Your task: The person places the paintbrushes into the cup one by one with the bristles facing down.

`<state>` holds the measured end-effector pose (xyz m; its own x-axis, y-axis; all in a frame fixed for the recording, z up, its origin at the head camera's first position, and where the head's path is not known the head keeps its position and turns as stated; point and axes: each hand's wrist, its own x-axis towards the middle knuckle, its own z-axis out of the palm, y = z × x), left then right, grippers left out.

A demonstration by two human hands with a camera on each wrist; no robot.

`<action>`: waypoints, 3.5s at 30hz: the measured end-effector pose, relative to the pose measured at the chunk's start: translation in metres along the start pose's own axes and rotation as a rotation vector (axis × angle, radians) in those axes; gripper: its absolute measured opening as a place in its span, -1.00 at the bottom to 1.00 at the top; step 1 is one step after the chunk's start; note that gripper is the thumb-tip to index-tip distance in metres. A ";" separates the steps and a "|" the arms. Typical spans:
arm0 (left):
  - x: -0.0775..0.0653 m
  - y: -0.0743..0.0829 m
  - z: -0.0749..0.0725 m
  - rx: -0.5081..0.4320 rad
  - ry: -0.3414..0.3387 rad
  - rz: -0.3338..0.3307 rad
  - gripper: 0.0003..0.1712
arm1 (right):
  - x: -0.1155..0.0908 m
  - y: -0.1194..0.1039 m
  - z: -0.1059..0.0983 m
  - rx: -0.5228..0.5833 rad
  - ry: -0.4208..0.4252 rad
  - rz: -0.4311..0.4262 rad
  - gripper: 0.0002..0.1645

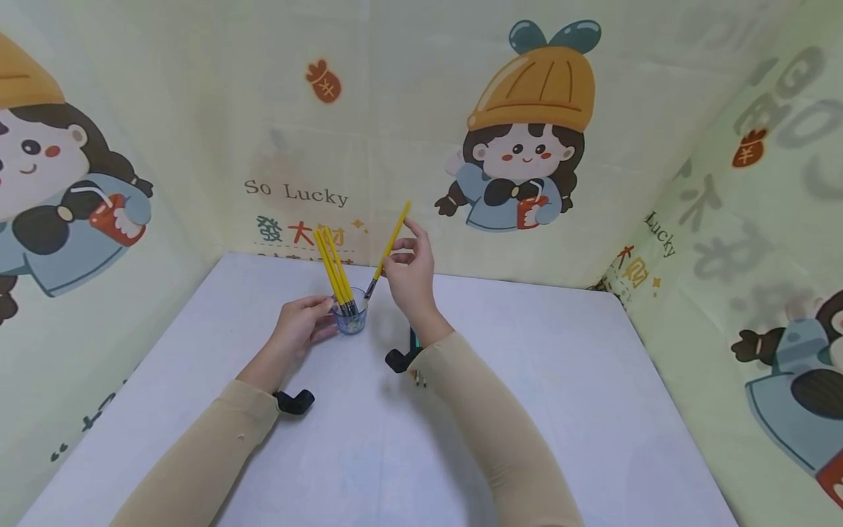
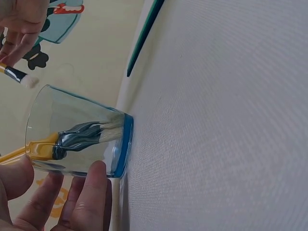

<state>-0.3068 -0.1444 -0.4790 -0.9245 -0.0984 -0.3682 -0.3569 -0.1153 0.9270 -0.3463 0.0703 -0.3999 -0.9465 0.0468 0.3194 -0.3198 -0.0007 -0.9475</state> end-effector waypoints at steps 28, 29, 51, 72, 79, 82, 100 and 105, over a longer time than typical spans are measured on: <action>0.004 -0.001 0.000 0.015 0.009 0.025 -0.55 | 0.002 0.036 0.023 -0.178 -0.188 0.001 -0.05; 0.004 -0.001 0.001 0.011 0.011 0.024 -0.55 | 0.002 0.036 0.023 -0.186 -0.192 0.001 -0.05; 0.007 -0.002 0.001 0.010 0.004 0.011 -0.55 | -0.009 0.048 0.010 -0.411 -0.288 0.079 -0.04; 0.004 -0.002 0.001 0.028 0.004 0.011 -0.52 | -0.020 0.053 -0.021 -0.351 -0.293 0.124 -0.06; 0.002 -0.002 0.001 0.024 0.006 0.010 -0.53 | -0.027 0.051 -0.027 -0.320 -0.305 0.157 -0.05; 0.002 -0.002 0.002 0.019 0.010 0.005 -0.54 | -0.030 0.050 -0.029 -0.323 -0.301 0.162 -0.05; 0.002 -0.002 0.003 0.020 0.006 0.003 -0.55 | -0.039 0.052 -0.049 -0.259 -0.280 0.180 -0.03; 0.002 -0.001 0.003 0.005 0.015 -0.002 -0.56 | -0.040 0.053 -0.054 -0.253 -0.259 0.199 -0.03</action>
<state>-0.3084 -0.1417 -0.4804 -0.9217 -0.1131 -0.3711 -0.3595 -0.1102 0.9266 -0.3229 0.1225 -0.4640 -0.9788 -0.1828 0.0921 -0.1389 0.2624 -0.9549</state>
